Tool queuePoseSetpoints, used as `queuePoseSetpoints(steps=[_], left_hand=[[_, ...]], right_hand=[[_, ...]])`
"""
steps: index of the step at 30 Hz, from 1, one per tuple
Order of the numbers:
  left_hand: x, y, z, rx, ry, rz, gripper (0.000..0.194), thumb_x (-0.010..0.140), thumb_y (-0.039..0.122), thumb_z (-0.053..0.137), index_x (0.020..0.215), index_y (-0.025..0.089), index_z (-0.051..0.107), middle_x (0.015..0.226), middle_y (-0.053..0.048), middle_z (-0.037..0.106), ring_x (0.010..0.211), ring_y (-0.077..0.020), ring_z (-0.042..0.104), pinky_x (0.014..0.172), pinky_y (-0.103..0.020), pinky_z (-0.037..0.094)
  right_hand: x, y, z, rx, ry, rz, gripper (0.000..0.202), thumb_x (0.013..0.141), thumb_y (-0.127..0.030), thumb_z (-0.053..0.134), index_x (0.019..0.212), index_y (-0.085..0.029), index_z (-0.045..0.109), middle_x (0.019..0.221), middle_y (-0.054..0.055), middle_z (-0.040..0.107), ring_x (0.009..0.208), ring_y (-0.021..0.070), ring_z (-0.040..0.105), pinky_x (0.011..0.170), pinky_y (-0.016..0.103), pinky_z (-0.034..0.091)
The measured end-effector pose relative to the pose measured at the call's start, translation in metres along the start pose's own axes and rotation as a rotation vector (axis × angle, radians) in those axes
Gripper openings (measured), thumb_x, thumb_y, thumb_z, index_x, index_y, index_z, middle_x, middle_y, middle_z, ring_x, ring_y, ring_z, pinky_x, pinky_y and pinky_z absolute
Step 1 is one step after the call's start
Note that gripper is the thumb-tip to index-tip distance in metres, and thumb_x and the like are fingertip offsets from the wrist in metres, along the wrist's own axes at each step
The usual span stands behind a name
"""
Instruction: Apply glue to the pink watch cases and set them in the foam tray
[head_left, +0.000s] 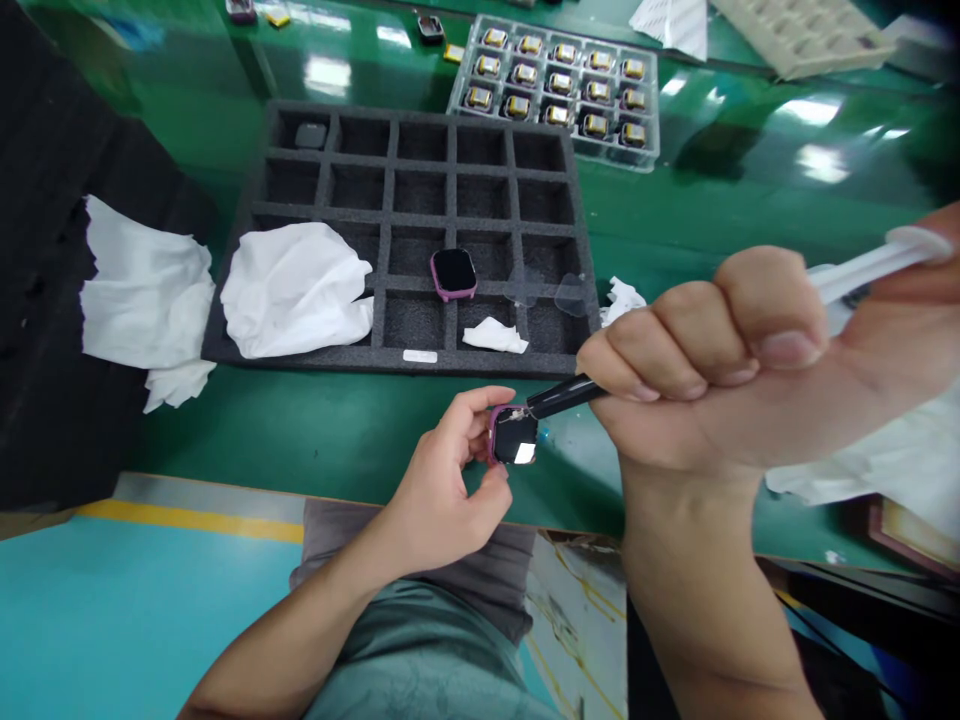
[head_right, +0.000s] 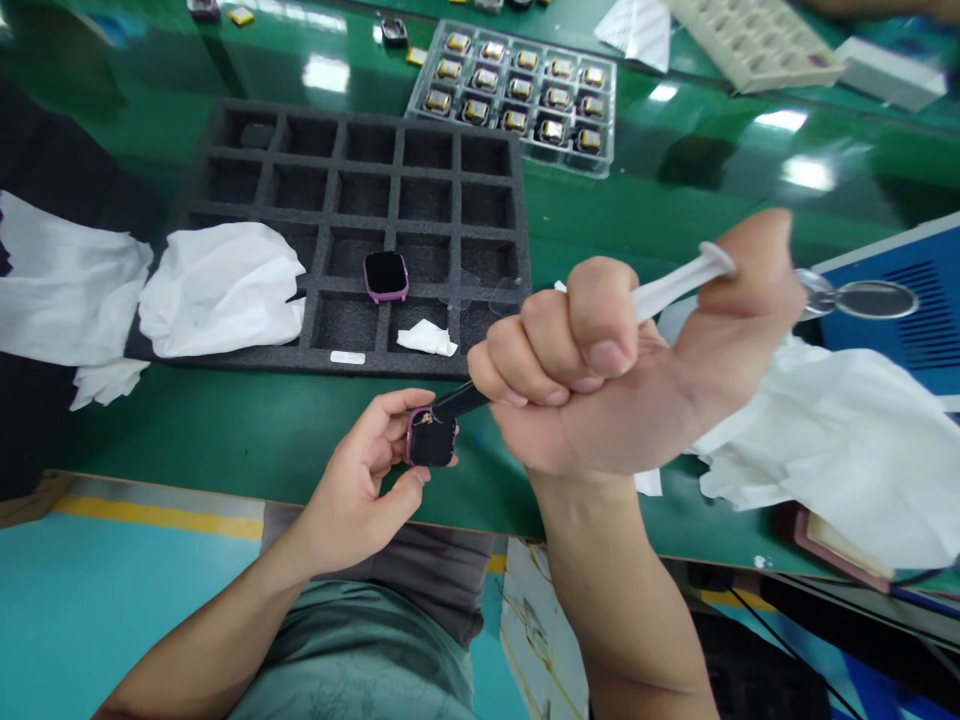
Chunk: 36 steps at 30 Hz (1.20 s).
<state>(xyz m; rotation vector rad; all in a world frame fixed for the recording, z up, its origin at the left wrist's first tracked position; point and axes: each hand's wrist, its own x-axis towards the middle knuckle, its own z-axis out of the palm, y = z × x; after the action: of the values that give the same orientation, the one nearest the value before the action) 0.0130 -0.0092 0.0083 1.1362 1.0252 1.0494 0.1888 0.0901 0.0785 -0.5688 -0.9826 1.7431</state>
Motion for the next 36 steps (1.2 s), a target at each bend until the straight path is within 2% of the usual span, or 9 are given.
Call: queuePoseSetpoints(steps=[7,13,22,28,36], left_hand=[[0.0000,-0.0018,-0.0002,0.003,-0.001,0.008,0.058,0.085,0.001,0.059,0.138,0.021,0.048,0.120,-0.008,0.071,0.100,-0.0193,0.072,0.089,-0.034,0.055],[-0.0006,-0.0018,0.0002,0.001,0.001,0.010,0.058,0.085,0.002,0.058,0.139,0.021,0.047,0.119,-0.008,0.071,0.099,-0.0189,0.071,0.088,-0.034,0.054],[-0.0005,-0.0009,-0.0003,-0.007,-0.001,0.003,0.058,0.085,0.002,0.059,0.138,0.021,0.048,0.119,-0.009,0.071,0.101,-0.0205,0.072,0.090,-0.036,0.055],[-0.0006,-0.0015,0.0000,-0.007,0.004,0.005,0.058,0.084,0.001,0.059,0.138,0.021,0.048,0.118,-0.008,0.072,0.100,-0.0202,0.072,0.088,-0.035,0.055],[-0.0003,-0.0028,-0.0003,-0.010,-0.006,0.019,0.059,0.085,0.000,0.057,0.139,0.021,0.046,0.119,-0.008,0.071,0.101,-0.0198,0.072,0.089,-0.035,0.055]], right_hand=[[0.0023,0.0004,0.0008,0.020,-0.014,0.019,0.062,0.080,-0.053,0.080,0.050,-0.022,0.034,0.046,-0.007,0.014,0.041,0.0105,0.017,0.045,0.033,0.023],[0.0014,0.0012,0.0017,0.042,-0.008,0.035,0.059,0.083,-0.056,0.075,0.051,-0.023,0.037,0.047,-0.007,0.015,0.042,0.0114,0.017,0.046,0.033,0.023],[0.0011,0.0024,-0.0005,0.050,-0.020,0.027,0.058,0.081,-0.055,0.078,0.050,-0.024,0.039,0.046,-0.007,0.015,0.042,0.0125,0.015,0.047,0.034,0.021],[-0.0002,0.0024,0.0004,0.029,0.018,0.036,0.059,0.081,-0.057,0.075,0.049,-0.024,0.039,0.047,-0.006,0.014,0.042,0.0131,0.015,0.047,0.034,0.023],[0.0025,0.0010,0.0058,0.000,-0.042,0.050,0.061,0.081,-0.055,0.077,0.048,-0.023,0.036,0.045,-0.007,0.010,0.040,0.0111,0.014,0.043,0.032,0.021]])
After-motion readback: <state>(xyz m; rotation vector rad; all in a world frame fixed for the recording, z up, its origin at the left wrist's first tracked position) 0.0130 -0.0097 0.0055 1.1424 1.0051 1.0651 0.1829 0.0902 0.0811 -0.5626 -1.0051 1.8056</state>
